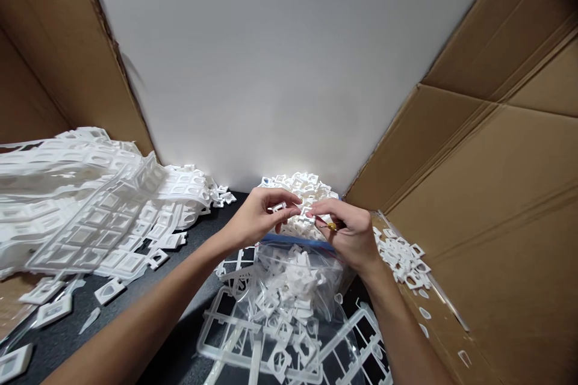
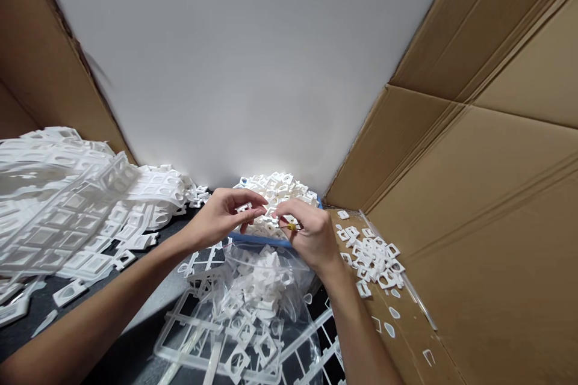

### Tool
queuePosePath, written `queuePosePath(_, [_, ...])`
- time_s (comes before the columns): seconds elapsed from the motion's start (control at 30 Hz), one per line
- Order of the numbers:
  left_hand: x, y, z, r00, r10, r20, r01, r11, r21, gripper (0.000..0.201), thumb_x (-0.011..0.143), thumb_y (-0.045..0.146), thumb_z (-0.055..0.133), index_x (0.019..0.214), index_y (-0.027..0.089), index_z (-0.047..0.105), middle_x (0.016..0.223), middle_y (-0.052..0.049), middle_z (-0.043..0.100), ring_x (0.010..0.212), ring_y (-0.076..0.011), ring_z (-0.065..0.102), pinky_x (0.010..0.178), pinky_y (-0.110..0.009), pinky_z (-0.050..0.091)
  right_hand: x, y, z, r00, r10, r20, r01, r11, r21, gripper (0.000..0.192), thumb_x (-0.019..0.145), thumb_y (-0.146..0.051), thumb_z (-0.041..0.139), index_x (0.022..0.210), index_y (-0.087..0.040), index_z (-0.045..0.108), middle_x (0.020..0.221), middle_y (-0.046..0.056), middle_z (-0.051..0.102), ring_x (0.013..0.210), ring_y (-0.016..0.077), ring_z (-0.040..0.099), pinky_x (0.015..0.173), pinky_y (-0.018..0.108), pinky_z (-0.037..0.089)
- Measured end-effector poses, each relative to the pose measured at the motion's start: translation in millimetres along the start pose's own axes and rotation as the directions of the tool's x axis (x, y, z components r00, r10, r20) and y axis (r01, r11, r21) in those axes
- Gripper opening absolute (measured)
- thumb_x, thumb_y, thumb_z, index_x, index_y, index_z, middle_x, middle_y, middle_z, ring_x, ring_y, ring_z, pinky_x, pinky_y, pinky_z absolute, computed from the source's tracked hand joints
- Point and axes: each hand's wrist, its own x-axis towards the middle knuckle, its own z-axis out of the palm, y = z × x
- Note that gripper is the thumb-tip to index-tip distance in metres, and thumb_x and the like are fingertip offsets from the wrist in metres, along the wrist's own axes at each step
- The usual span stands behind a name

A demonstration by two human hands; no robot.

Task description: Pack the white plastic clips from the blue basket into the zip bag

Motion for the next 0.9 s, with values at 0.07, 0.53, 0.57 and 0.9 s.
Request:
queuePosePath(0.07, [0, -1, -2.1, 1.000, -0.015, 0.015, 0.015, 1.000, -0.012, 0.026, 0.094, 0.035, 0.080, 0.107, 0.013, 0.080, 0.090, -0.007, 0.076, 0.059, -0.0109, 0.062, 0.055, -0.024, 0.052, 0, -1, -1, 1.000, -0.003, -0.009, 0.004, 1.000, 0.018, 0.023, 0.093, -0.005, 0.068, 0.102, -0.025, 0.075, 0.101, 0.001, 0.082, 0.093, 0.0184, 0.079, 0.079, 0.030, 0.061])
queuePosePath(0.53, [-4, -1, -9.5, 0.929, -0.175, 0.326, 0.296, 0.880, -0.372, 0.034, 0.112, 0.038, 0.053, 0.137, 0.018, 0.064, 0.118, -0.013, 0.072, 0.093, -0.0183, 0.068, 0.092, -0.037, 0.056, 1, -3, -7, 0.998, 0.054, -0.013, -0.054, 0.998, -0.025, 0.027, 0.090, -0.002, 0.064, 0.100, -0.024, 0.074, 0.098, 0.001, 0.081, 0.083, 0.0173, 0.077, 0.071, 0.030, 0.058])
queuePosePath(0.57, [-5, -1, -7.9, 0.918, -0.180, 0.353, 0.322, 0.860, -0.397, 0.035, 0.112, 0.040, 0.053, 0.138, 0.018, 0.063, 0.119, -0.014, 0.072, 0.094, -0.0190, 0.069, 0.094, -0.039, 0.055, 1, -4, -8, 0.998, 0.063, -0.003, -0.063, 0.998, -0.030, 0.026, 0.090, -0.003, 0.064, 0.099, -0.025, 0.074, 0.097, 0.001, 0.081, 0.082, 0.0174, 0.076, 0.071, 0.030, 0.058])
queuePosePath(0.9, [-6, -3, -3.3, 0.881, -0.200, 0.430, 0.413, 0.768, -0.490, 0.046, 0.112, 0.053, 0.051, 0.140, 0.017, 0.058, 0.125, -0.017, 0.074, 0.104, -0.0226, 0.074, 0.110, -0.044, 0.050, 2, -4, -17, 0.994, 0.107, 0.017, -0.107, 0.994, -0.031, 0.023, 0.089, -0.005, 0.065, 0.098, -0.024, 0.074, 0.096, 0.001, 0.080, 0.073, 0.0157, 0.070, 0.064, 0.029, 0.051])
